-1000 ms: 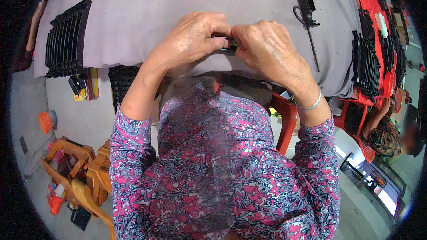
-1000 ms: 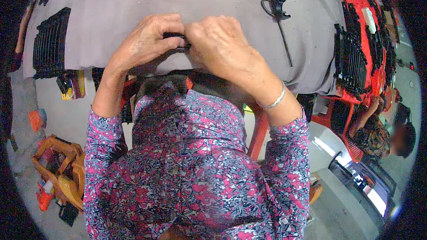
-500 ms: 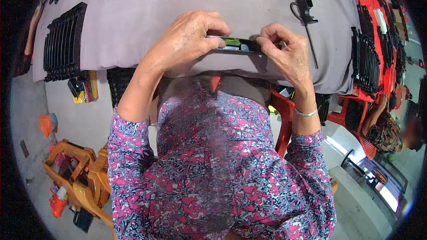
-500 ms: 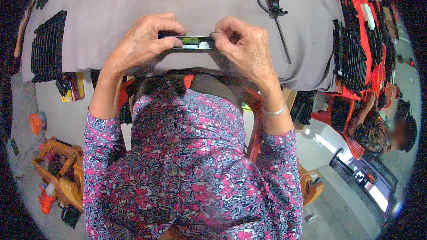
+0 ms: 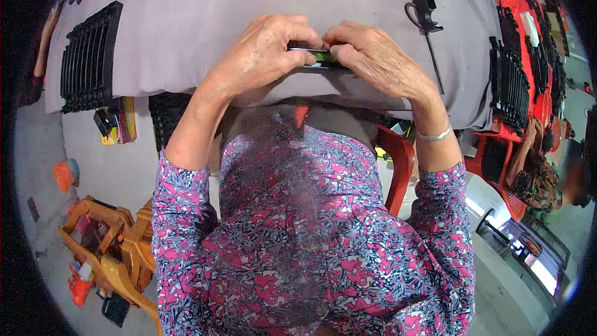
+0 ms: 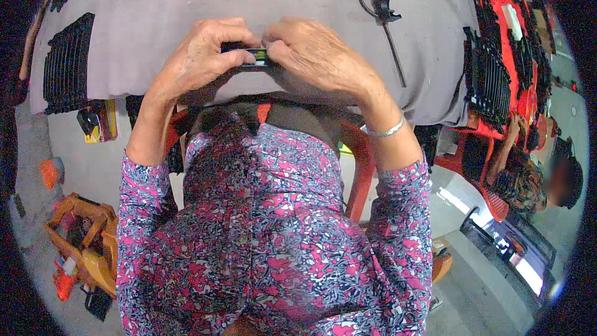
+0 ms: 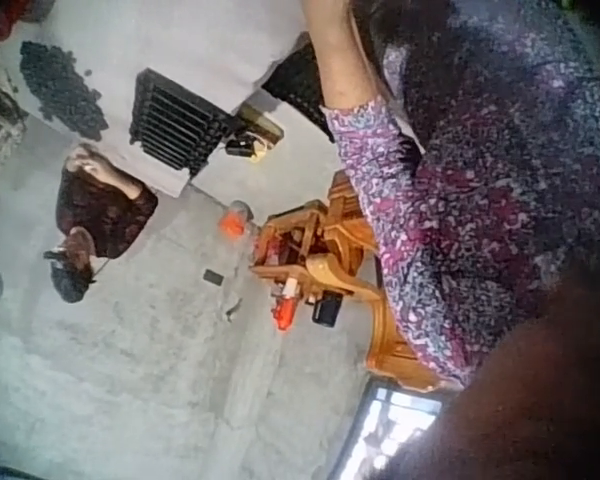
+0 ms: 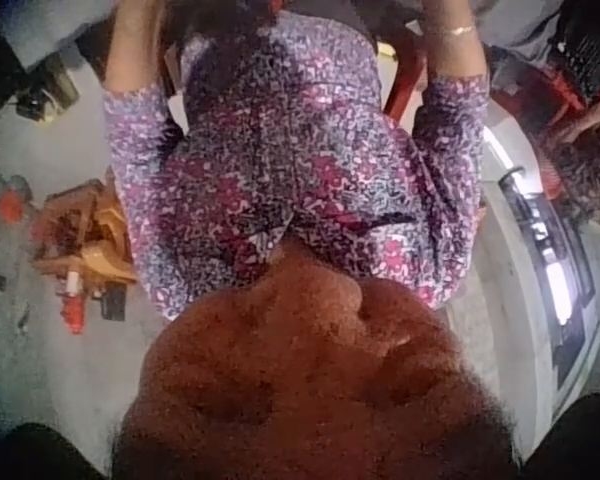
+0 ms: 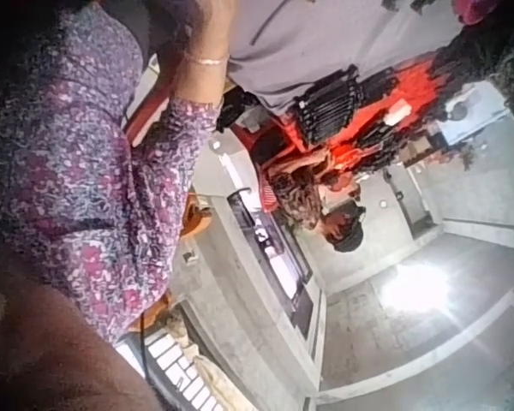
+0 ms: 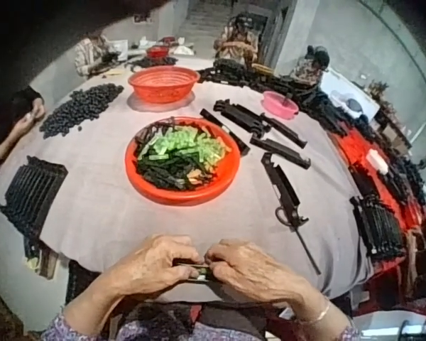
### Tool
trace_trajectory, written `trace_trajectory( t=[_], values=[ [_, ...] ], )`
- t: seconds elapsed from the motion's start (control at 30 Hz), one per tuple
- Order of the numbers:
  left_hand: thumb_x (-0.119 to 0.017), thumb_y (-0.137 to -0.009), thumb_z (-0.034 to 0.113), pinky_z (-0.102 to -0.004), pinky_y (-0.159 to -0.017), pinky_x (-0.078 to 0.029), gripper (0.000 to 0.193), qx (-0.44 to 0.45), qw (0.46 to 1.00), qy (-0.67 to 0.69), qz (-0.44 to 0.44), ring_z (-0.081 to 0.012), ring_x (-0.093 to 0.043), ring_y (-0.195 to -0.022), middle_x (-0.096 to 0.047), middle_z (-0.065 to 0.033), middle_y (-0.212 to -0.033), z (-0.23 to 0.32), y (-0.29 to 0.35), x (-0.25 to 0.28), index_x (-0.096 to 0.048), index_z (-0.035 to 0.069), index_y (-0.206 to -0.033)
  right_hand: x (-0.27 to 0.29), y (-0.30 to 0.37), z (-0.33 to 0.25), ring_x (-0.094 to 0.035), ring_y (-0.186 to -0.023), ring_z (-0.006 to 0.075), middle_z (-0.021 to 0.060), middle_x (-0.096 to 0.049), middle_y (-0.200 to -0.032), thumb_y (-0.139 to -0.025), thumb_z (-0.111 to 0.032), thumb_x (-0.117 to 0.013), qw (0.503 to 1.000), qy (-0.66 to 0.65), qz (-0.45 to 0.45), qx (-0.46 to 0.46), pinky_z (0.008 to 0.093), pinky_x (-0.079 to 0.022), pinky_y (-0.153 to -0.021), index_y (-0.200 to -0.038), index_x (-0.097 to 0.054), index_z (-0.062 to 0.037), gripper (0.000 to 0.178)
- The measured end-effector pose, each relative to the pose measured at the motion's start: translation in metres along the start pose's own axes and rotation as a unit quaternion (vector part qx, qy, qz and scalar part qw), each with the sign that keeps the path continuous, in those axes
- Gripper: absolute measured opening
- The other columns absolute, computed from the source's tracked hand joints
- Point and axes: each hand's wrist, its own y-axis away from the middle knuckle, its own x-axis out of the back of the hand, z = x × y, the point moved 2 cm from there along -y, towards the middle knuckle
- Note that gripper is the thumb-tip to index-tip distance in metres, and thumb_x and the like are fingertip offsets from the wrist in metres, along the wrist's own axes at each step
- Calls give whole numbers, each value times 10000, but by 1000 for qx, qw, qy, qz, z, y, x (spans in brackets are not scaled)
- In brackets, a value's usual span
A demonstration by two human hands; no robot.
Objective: The person assembles small green plastic parts and black retaining clips into a larger plastic housing by hand, securing them with a metal hook tool.
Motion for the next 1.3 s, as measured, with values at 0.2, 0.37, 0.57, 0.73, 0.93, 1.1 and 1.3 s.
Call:
trace_trajectory(
  t=[0.2, 0.37, 0.57, 0.73, 0.93, 1.1, 1.3],
  values=[
    [-684, -752, 28, -344, -681, -456, 198, -7, 1000, 30, 0, -211, -565, -724, -587, -94, -781, 2, 4, 1, -689, -25, -943, 0, -10, 0, -598, -925, 414, 229, -629, -912, -833, -290, -538, 997, 17, -72, -35, 488, -465, -859, -971, -640, 17, 352],
    [-688, -740, 31, -349, -682, -469, 212, -20, 1000, 24, 5, -221, -582, -737, -594, -98, -787, 1, 6, 1, -692, -20, -946, -2, -12, -2, -607, -885, 409, 236, -633, -892, -815, -287, -547, 997, 54, -55, 2, 489, -472, -814, -936, -642, 16, 339],
    [-675, -729, 5, -330, -681, -484, 230, -42, 999, -11, 22, -235, -605, -746, -589, -97, -796, 4, 13, -1, -693, -16, -957, 4, -12, -14, -612, -812, 408, 229, -650, -872, -803, -284, -564, 992, 5, -101, -70, 486, -468, -748, -914, -628, 17, 328],
    [-666, -754, 1, -339, -695, -496, 205, -57, 998, -27, 27, -257, -629, -767, -617, -112, -843, 7, 15, -2, -679, -16, -958, -3, -9, -11, -618, -806, 404, 229, -651, -869, -799, -258, -576, 994, -66, -83, -39, 484, -470, -743, -994, -608, 14, 336],
    [-654, -782, 121, -399, -717, -488, 197, -37, 997, -30, 56, -314, -636, -807, -645, -110, -872, 2, 16, -6, -696, 28, -951, -1, -12, -7, -594, -728, 218, 122, -621, -809, -846, -146, -603, 995, -30, -87, 21, 360, -507, -682, -1091, -558, 15, 297],
    [-651, -779, 69, -371, -720, -500, 209, -30, 997, -50, 47, -294, -645, -798, -642, -120, -865, 4, 15, -3, -684, -4, -971, -2, -12, -9, -642, -877, 414, 230, -662, -908, -835, -153, -596, 997, -27, -67, 14, 471, -497, -788, -1043, -583, 5, 261],
    [-655, -777, 31, -344, -723, -507, 223, -7, 997, -58, 42, -260, -646, -785, -641, -130, -865, 2, 12, -3, -675, -33, -989, -8, -11, -8, -663, -873, 410, 232, -678, -907, -807, -118, -643, 1000, -7, 0, 24, 464, -520, -773, -1049, -641, 0, 269]
  ],
)
